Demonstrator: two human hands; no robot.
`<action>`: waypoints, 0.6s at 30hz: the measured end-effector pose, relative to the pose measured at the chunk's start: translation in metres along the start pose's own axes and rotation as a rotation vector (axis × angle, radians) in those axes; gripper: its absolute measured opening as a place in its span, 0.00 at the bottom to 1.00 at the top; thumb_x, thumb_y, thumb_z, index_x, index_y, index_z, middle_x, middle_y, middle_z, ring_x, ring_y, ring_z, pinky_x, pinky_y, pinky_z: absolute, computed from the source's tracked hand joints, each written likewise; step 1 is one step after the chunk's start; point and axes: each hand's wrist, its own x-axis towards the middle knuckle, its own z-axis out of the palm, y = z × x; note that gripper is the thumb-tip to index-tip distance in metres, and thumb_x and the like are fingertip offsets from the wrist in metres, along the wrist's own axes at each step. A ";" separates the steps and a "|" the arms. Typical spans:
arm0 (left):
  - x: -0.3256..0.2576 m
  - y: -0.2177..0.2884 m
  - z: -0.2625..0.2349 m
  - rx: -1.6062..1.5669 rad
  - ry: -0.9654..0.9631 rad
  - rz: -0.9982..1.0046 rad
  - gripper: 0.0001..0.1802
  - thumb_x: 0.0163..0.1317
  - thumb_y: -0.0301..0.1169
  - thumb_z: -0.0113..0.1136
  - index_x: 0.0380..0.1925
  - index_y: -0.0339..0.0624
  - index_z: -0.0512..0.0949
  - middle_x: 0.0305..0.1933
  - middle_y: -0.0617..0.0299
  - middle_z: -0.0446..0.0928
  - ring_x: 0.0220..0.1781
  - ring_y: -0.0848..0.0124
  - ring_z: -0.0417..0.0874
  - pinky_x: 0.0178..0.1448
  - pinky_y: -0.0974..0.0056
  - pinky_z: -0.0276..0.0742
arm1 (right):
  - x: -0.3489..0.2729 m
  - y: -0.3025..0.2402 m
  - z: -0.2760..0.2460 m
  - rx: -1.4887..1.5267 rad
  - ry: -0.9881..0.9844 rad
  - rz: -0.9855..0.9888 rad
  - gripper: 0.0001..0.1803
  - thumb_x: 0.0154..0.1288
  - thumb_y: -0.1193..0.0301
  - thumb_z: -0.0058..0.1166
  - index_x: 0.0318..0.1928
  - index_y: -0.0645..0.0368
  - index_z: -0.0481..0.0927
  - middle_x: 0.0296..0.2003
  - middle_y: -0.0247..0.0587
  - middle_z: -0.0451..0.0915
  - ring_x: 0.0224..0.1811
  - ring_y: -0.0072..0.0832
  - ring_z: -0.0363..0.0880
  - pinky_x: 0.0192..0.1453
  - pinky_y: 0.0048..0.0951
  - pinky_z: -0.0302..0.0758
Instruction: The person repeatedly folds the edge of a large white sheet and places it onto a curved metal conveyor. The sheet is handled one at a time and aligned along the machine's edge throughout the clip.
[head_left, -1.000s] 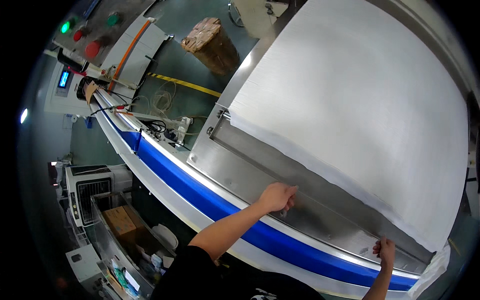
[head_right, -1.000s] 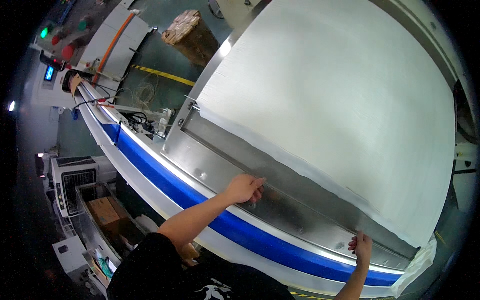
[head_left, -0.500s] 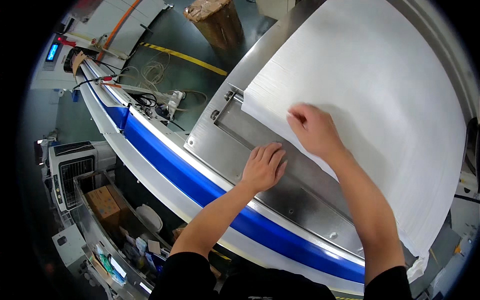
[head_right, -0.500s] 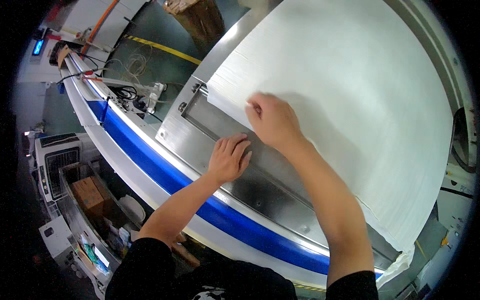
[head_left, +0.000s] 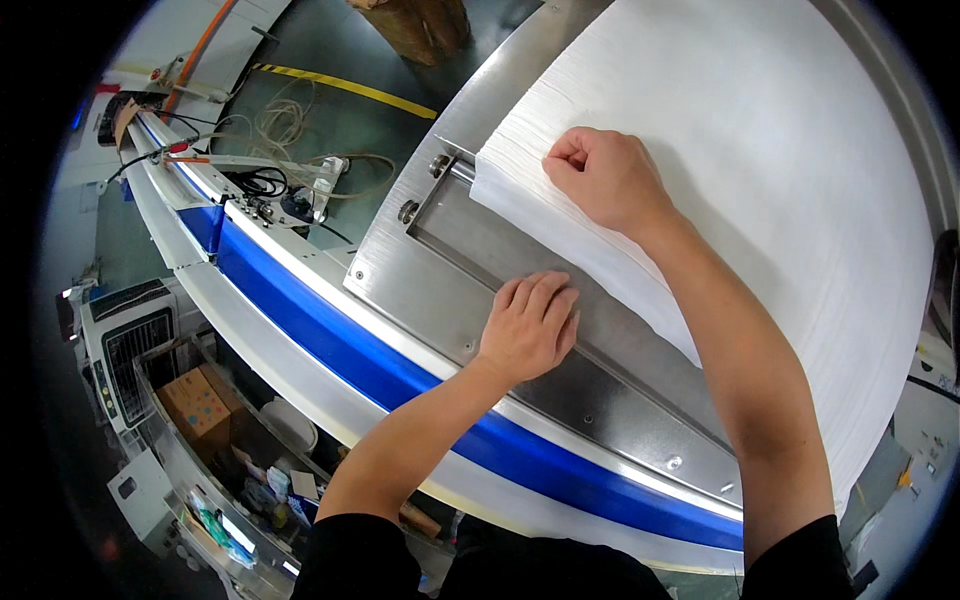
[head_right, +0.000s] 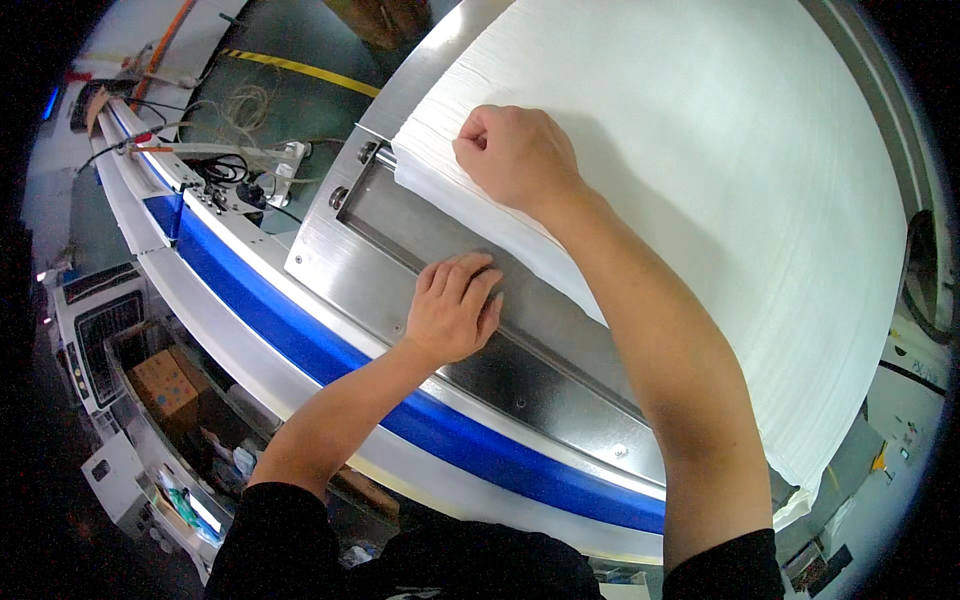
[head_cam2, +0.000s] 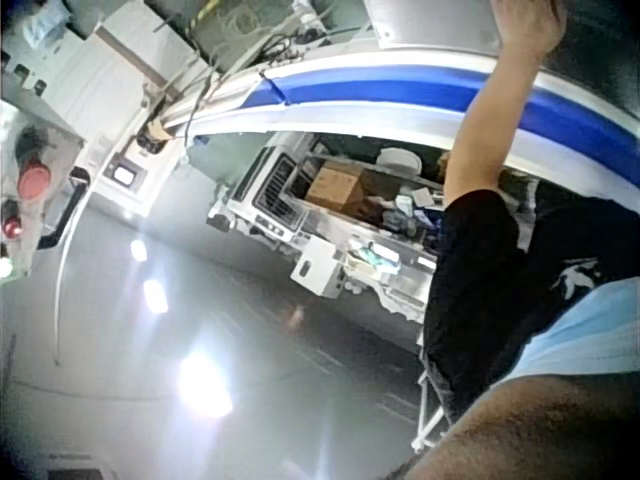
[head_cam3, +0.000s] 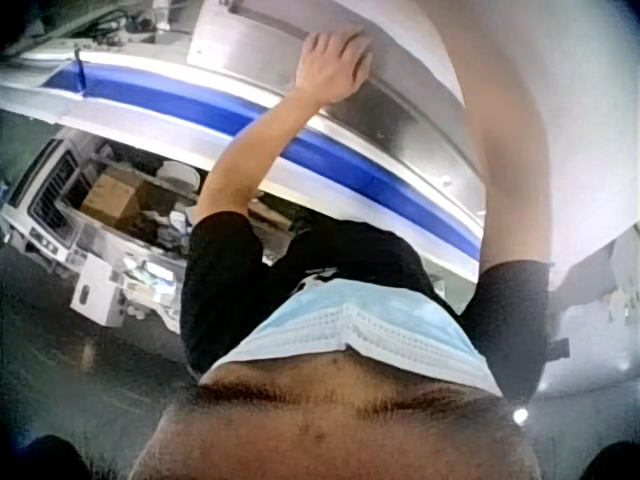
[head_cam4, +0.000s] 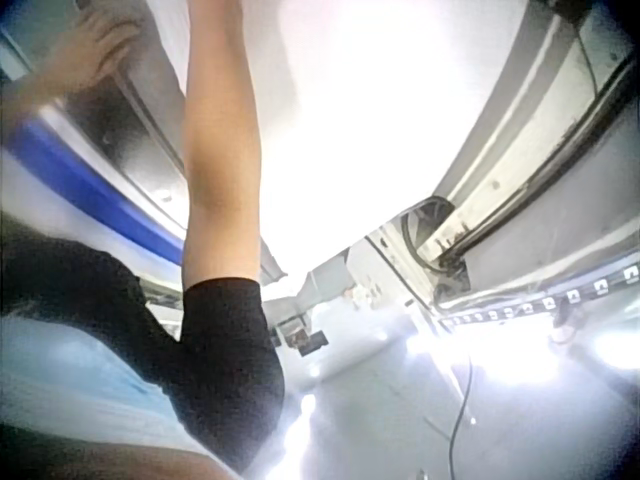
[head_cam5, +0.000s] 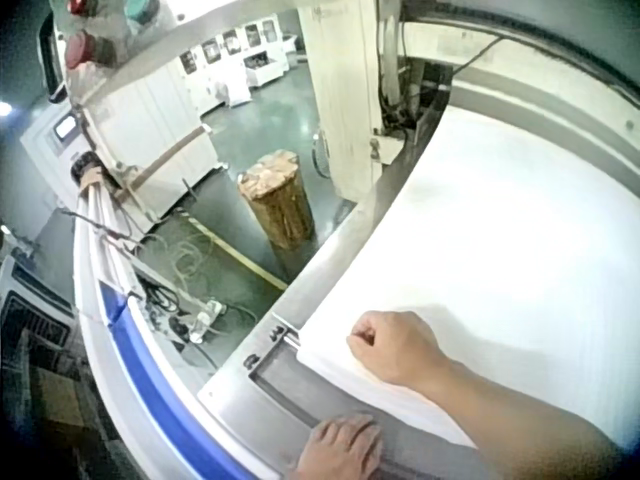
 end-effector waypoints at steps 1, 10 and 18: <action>0.000 0.000 0.000 0.001 0.000 -0.002 0.17 0.52 0.32 0.60 0.44 0.45 0.73 0.51 0.58 0.71 0.52 0.60 0.73 0.55 0.56 0.66 | 0.000 0.000 0.001 -0.001 0.006 -0.006 0.09 0.56 0.65 0.54 0.30 0.57 0.82 0.25 0.42 0.82 0.30 0.40 0.81 0.38 0.36 0.77; 0.013 -0.017 -0.016 -0.046 0.156 -0.101 0.20 0.50 0.29 0.60 0.46 0.44 0.74 0.52 0.57 0.72 0.53 0.60 0.73 0.57 0.56 0.65 | -0.003 0.006 0.005 -0.084 0.116 -0.069 0.07 0.56 0.64 0.55 0.27 0.53 0.82 0.24 0.38 0.82 0.27 0.38 0.81 0.35 0.38 0.77; 0.069 -0.072 -0.036 0.257 0.276 0.023 0.29 0.52 0.25 0.56 0.58 0.46 0.69 0.63 0.56 0.68 0.66 0.59 0.66 0.69 0.52 0.56 | 0.001 0.014 0.007 -0.095 0.167 -0.125 0.08 0.56 0.63 0.56 0.27 0.52 0.81 0.23 0.37 0.81 0.27 0.38 0.80 0.33 0.37 0.77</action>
